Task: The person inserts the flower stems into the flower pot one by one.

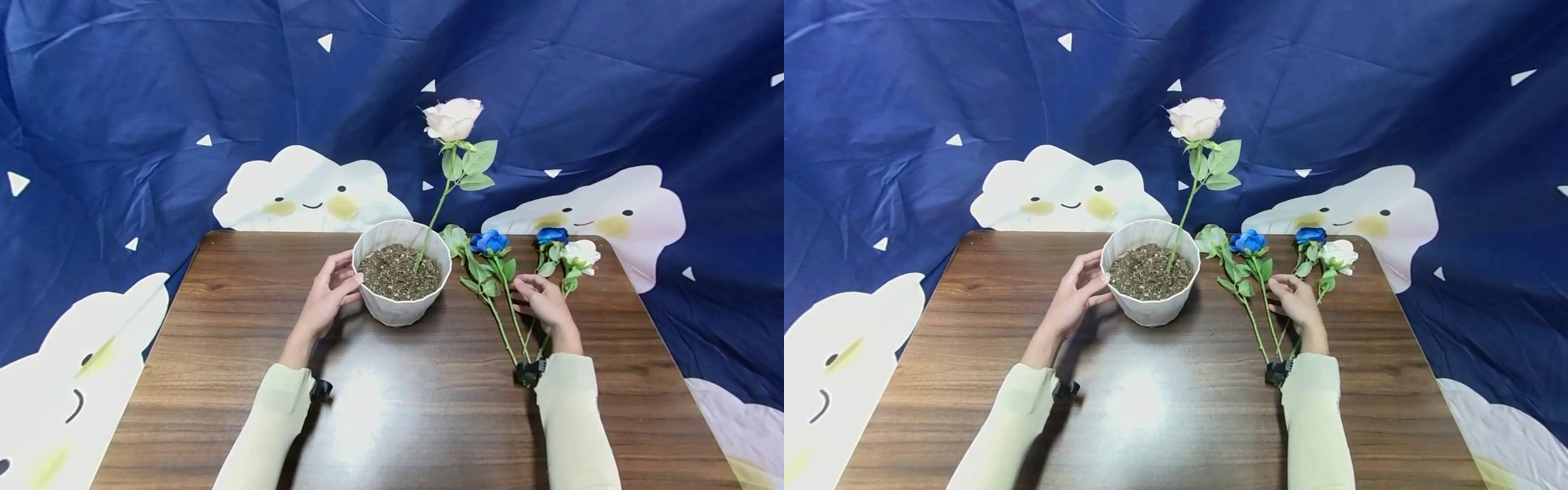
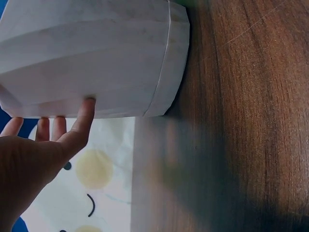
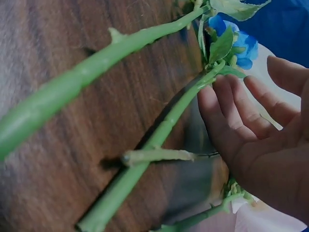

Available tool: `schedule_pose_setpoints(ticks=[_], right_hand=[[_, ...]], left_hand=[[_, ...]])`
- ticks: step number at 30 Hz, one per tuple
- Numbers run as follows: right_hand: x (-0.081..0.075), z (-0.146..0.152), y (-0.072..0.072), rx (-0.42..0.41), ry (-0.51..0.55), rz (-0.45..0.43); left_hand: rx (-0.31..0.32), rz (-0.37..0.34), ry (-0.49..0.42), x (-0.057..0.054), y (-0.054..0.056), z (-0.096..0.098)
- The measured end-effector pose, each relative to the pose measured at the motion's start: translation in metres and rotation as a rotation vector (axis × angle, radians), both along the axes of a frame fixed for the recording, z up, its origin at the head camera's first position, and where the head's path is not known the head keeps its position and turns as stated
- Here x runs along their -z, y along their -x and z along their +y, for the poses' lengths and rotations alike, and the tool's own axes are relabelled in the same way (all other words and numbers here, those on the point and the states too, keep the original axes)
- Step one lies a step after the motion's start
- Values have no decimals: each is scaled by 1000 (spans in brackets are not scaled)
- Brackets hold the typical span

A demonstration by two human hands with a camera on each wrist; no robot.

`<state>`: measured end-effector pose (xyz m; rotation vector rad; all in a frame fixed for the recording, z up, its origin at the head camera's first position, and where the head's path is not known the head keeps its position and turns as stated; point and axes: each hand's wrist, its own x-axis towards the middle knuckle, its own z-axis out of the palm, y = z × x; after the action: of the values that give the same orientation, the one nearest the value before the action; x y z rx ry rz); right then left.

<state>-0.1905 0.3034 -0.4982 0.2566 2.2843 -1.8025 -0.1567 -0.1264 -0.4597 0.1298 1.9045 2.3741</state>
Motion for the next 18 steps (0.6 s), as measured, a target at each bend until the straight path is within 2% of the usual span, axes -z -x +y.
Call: schedule_pose_setpoints(ticks=[9, 18], right_hand=[[-2, -6, 7, -47, -114, -128], [-4, -6, 11, -144, -123, -137]], left_hand=[[1, 7, 6, 0, -1, 0], [-4, 1, 3, 0, 0, 0]])
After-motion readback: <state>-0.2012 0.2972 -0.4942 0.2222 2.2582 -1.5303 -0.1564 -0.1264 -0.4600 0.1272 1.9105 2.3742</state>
